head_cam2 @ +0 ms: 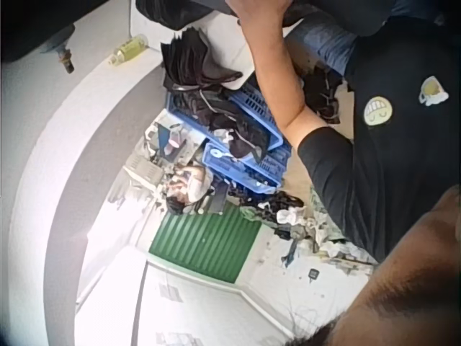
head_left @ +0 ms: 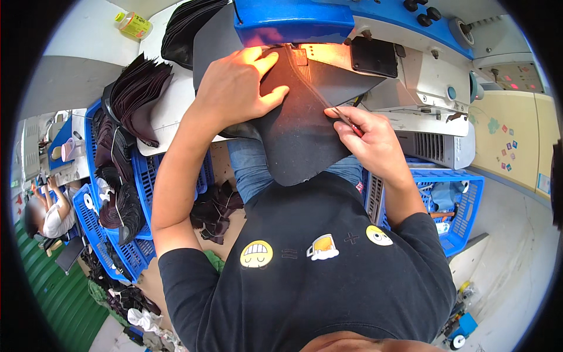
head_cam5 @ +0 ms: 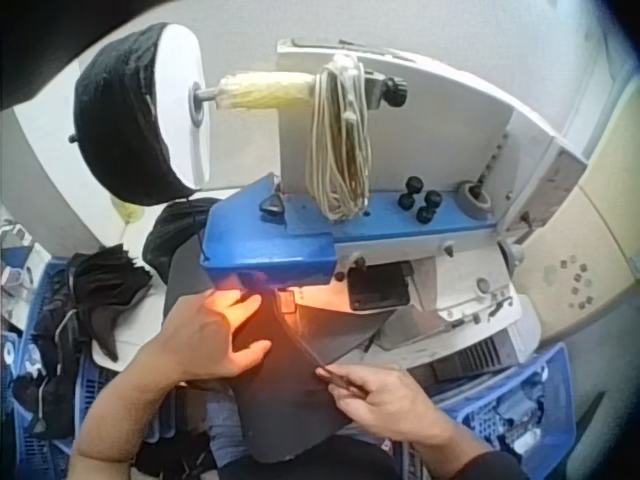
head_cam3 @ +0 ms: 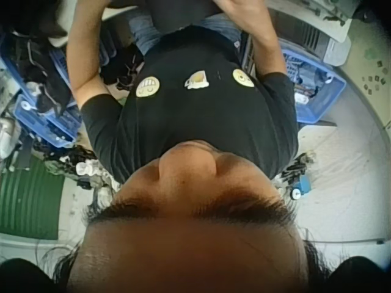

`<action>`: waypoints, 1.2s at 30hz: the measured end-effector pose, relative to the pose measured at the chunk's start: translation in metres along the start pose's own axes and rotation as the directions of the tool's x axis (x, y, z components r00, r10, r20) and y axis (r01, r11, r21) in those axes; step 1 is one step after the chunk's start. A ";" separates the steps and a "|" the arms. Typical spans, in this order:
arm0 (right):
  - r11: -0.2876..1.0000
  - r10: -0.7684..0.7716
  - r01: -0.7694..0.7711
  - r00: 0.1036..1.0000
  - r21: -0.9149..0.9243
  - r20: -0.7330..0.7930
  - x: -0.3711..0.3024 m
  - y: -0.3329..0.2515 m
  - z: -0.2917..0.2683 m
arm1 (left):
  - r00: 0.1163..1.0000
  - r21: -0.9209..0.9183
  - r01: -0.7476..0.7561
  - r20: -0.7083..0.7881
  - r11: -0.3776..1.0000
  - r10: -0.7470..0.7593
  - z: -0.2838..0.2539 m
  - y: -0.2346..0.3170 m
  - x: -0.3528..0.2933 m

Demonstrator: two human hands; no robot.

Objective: The person sews shoe upper pieces using a sewing machine, guiding each piece under the needle by hand and cutting the thread with thread snips.

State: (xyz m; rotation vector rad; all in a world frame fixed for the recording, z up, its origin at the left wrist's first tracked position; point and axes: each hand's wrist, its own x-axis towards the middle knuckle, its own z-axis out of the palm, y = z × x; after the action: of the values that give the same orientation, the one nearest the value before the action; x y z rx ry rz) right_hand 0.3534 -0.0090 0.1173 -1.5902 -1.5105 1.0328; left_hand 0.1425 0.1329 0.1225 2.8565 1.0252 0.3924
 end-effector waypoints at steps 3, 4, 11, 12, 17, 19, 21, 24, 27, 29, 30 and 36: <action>0.994 -0.032 0.036 0.999 -0.103 0.042 0.005 -0.006 -0.006 | 1.000 -0.055 -0.021 -0.010 0.998 0.021 -0.004 -0.003 0.003; 0.984 -0.035 0.047 0.997 -0.170 0.067 0.006 -0.007 -0.007 | 1.000 -0.058 -0.022 -0.010 0.998 0.022 -0.005 -0.005 0.005; 0.955 -0.181 0.177 0.983 -0.236 0.004 0.018 -0.004 -0.005 | 0.985 -0.071 -0.158 -0.083 0.985 0.152 -0.007 -0.026 0.022; 0.940 -0.201 0.200 0.979 -0.277 0.023 0.021 -0.006 -0.006 | 0.985 -0.073 -0.157 -0.084 0.985 0.151 -0.005 -0.029 0.025; 0.897 -0.235 0.238 0.971 -0.373 0.055 0.031 -0.006 0.001 | 0.979 -0.101 -0.202 -0.060 0.974 0.197 0.000 -0.053 0.035; 0.871 -0.308 0.281 0.951 -0.402 -0.004 0.032 -0.003 0.007 | 0.976 -0.078 -0.217 -0.032 0.973 0.215 0.000 -0.060 0.043; 0.861 -0.305 0.276 0.952 -0.427 0.001 0.034 -0.005 0.011 | 0.974 -0.119 -0.227 -0.001 0.967 0.228 -0.006 -0.067 0.049; 0.832 -0.321 0.291 0.947 -0.473 0.018 0.037 -0.008 0.019 | 0.952 -0.167 -0.303 -0.097 0.938 0.290 -0.009 -0.081 0.059; 0.795 -0.314 0.288 0.948 -0.534 0.044 0.042 -0.010 0.022 | 0.924 -0.160 -0.285 0.217 0.945 0.316 -0.023 -0.079 0.080; 0.778 -0.293 0.278 0.954 -0.564 0.065 0.047 -0.010 0.024 | 0.946 -0.186 -0.204 0.214 0.961 0.242 -0.017 -0.090 0.093; 0.770 -0.310 0.284 0.949 -0.571 0.053 0.049 -0.010 0.024 | 0.955 -0.199 -0.164 0.214 0.966 0.206 -0.017 -0.090 0.096; 0.714 -0.313 0.269 0.949 -0.646 0.049 0.065 -0.011 0.027 | 0.857 -0.196 -0.514 -0.151 0.835 0.492 0.000 -0.112 0.119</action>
State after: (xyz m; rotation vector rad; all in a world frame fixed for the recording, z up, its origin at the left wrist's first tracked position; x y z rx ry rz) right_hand 0.3247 0.0556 0.1098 -1.7097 -2.1368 0.2633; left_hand 0.1622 0.2951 0.1300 2.8713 0.1841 0.6395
